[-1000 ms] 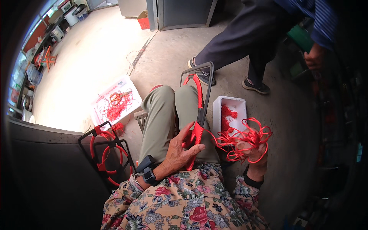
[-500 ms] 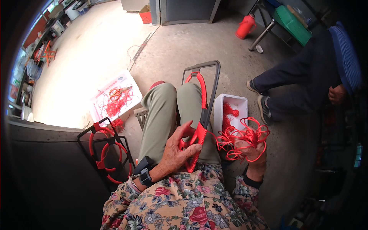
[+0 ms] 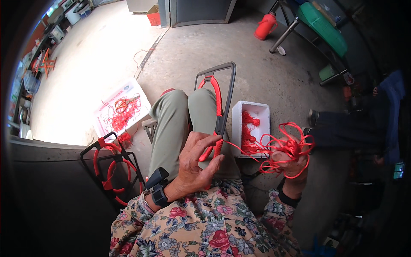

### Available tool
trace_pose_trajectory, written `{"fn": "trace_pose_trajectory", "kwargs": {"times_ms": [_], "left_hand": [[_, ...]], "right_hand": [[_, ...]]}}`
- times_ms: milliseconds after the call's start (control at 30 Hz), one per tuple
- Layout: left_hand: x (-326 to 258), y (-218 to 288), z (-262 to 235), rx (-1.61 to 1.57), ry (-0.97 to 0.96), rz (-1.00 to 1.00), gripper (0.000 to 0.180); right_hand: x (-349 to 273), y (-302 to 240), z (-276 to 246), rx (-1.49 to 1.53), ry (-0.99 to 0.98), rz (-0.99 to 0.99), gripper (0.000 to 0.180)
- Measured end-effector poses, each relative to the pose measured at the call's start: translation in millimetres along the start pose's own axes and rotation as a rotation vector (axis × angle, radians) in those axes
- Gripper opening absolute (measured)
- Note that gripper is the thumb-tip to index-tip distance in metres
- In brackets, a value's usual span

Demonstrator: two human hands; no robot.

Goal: The person is wrapping a red cord tightly around the frame of a black furniture component.

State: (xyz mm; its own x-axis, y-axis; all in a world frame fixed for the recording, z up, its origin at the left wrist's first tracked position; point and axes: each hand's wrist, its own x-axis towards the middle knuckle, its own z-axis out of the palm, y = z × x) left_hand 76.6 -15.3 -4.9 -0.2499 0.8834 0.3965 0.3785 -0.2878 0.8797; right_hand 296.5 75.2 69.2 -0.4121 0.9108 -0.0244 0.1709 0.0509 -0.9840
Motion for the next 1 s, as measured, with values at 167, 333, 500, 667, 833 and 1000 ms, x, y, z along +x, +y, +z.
{"fn": "trace_pose_trajectory", "kwargs": {"times_ms": [167, 333, 500, 667, 833, 1000], "left_hand": [[2.7, 2.9, -4.4, -0.036, 0.111, -0.023, 0.03], [18.7, 1.7, -18.3, -0.07, 0.21, -0.05, 0.017], [42.1, 14.2, -26.6, -0.144, 0.253, 0.008, 0.013], [43.3, 33.7, -23.2, -0.276, 0.188, -0.078, 0.009], [41.2, 39.9, -8.8, -0.201, -0.197, -0.035, 0.007], [49.2, 49.3, 22.3, -0.228, -0.453, 0.157, 0.01]], "right_hand": [[1.1, -3.1, -16.2, 0.089, 0.089, -0.032, 0.029], [7.4, -10.9, -62.4, 0.0, 0.397, -0.253, 0.035], [14.0, -18.0, -105.6, -0.499, 0.644, -0.282, 0.036], [18.2, 17.9, -143.6, -0.512, 0.602, -0.24, 0.038], [24.3, 38.1, -145.9, -0.118, 0.635, 0.031, 0.035], [30.5, 149.4, -156.8, 0.885, 0.474, 0.465, 0.032]]}}
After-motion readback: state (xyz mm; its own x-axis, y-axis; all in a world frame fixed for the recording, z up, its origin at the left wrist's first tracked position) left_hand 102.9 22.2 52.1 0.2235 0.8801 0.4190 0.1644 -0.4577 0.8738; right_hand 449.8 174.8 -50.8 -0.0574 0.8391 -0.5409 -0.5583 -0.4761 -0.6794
